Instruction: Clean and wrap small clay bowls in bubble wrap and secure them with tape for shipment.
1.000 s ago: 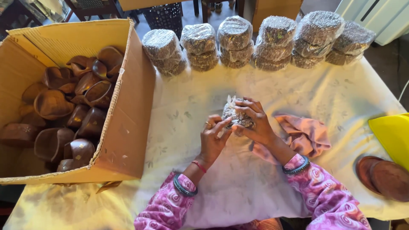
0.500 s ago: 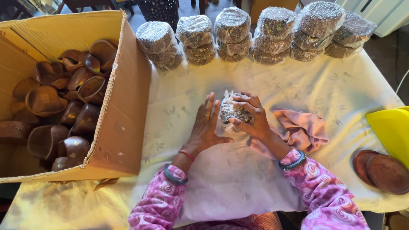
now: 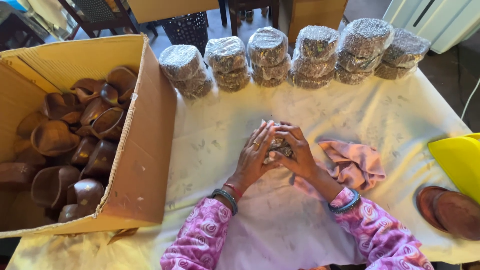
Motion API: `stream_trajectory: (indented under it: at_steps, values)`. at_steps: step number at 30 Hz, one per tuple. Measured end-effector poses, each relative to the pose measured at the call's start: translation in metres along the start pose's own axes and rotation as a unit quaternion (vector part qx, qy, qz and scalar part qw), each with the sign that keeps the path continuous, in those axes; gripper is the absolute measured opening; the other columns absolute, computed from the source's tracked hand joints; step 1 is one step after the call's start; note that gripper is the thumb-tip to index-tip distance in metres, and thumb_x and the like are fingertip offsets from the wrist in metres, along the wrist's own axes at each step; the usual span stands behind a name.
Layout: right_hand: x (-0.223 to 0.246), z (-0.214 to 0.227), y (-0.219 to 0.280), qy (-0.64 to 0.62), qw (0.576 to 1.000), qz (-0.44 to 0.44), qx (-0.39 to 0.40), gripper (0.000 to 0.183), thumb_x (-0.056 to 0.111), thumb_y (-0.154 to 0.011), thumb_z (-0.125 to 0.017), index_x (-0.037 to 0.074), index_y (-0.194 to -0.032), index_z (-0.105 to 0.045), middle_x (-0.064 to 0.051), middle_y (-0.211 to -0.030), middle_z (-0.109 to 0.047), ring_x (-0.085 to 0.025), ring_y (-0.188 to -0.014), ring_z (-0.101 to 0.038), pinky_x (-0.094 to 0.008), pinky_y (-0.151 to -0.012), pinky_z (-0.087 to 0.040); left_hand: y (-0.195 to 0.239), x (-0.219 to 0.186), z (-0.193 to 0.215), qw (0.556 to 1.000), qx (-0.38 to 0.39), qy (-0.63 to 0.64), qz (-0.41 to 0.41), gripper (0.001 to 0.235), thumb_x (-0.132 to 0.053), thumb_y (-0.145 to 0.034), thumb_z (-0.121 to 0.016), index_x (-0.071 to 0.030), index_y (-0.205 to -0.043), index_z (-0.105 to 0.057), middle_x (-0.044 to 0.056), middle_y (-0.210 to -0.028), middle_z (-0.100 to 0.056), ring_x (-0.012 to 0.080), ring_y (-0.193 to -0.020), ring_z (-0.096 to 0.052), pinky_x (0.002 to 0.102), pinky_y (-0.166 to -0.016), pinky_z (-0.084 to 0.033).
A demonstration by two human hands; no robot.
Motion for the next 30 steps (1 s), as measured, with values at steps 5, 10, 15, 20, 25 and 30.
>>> stream_trajectory:
  at_steps: [5,10,15,20,25,30]
  values:
    - [0.000,0.004,0.009,-0.145,0.985,-0.088,-0.007,0.063,0.046,-0.106,-0.049,0.004,-0.152,-0.042,-0.020,-0.158,-0.044,-0.035,-0.151,-0.040,-0.043,-0.125,-0.029,0.004,0.000,-0.006,1.000,0.013,0.003,-0.005,0.071,-0.048,-0.084,-0.078,-0.013,-0.143,-0.060,0.004,-0.154,-0.053,0.0338,-0.151,-0.040,0.051,-0.126,-0.034]
    - [-0.022,0.000,0.015,-0.371,0.913,-0.164,-0.047,0.074,0.055,-0.106,-0.044,0.004,-0.158,-0.034,-0.017,-0.163,-0.039,-0.030,-0.154,-0.033,-0.043,-0.128,-0.022,0.003,-0.001,-0.004,1.000,0.027,0.012,0.003,0.068,-0.046,-0.083,-0.079,-0.013,-0.140,-0.062,0.005,-0.152,-0.055,0.0350,-0.150,-0.041,0.051,-0.125,-0.035]
    - [-0.051,0.027,0.021,-0.353,0.905,-0.222,-0.086,0.073,0.054,-0.102,-0.049,0.003,-0.155,-0.042,-0.015,-0.160,-0.046,-0.030,-0.153,-0.038,-0.046,-0.122,-0.030,0.002,-0.001,-0.002,0.999,0.039,0.020,0.011,0.070,-0.045,-0.082,-0.078,-0.014,-0.142,-0.062,0.005,-0.151,-0.056,0.0358,-0.149,-0.042,0.050,-0.124,-0.036]
    - [-0.056,0.043,0.017,-0.340,0.913,-0.209,0.082,0.078,0.029,-0.088,-0.073,0.004,-0.154,-0.038,-0.012,-0.161,-0.037,-0.027,-0.151,-0.031,-0.045,-0.119,-0.030,0.003,0.001,-0.002,0.999,0.026,0.022,-0.004,0.065,-0.044,-0.087,-0.075,-0.014,-0.142,-0.062,0.005,-0.151,-0.056,0.0347,-0.149,-0.042,0.052,-0.126,-0.034]
    - [-0.043,0.030,0.022,-0.341,0.907,-0.225,0.101,0.066,0.016,-0.091,-0.072,0.005,-0.152,-0.048,-0.011,-0.157,-0.044,-0.022,-0.147,-0.038,-0.037,-0.120,-0.033,0.005,-0.004,-0.003,0.999,0.012,0.039,0.013,0.057,-0.044,-0.092,-0.072,-0.014,-0.140,-0.064,0.009,-0.157,-0.047,0.0373,-0.152,-0.039,0.051,-0.126,-0.036]
    - [-0.032,0.024,0.022,-0.419,0.869,-0.260,0.054,0.061,0.013,-0.092,-0.073,0.005,-0.149,-0.052,-0.009,-0.144,-0.056,-0.018,-0.134,-0.051,-0.035,-0.112,-0.043,0.003,-0.012,-0.001,0.997,-0.009,0.063,0.037,0.045,-0.040,-0.095,-0.071,-0.015,-0.132,-0.067,0.016,-0.162,-0.035,0.0436,-0.154,-0.030,0.053,-0.122,-0.034]
Point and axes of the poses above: each hand's wrist, its own y-axis away from the middle knuckle, its own z-axis out of the back of the hand, x = y × z, the point moved 1 cm from there along -y, towards the middle knuckle
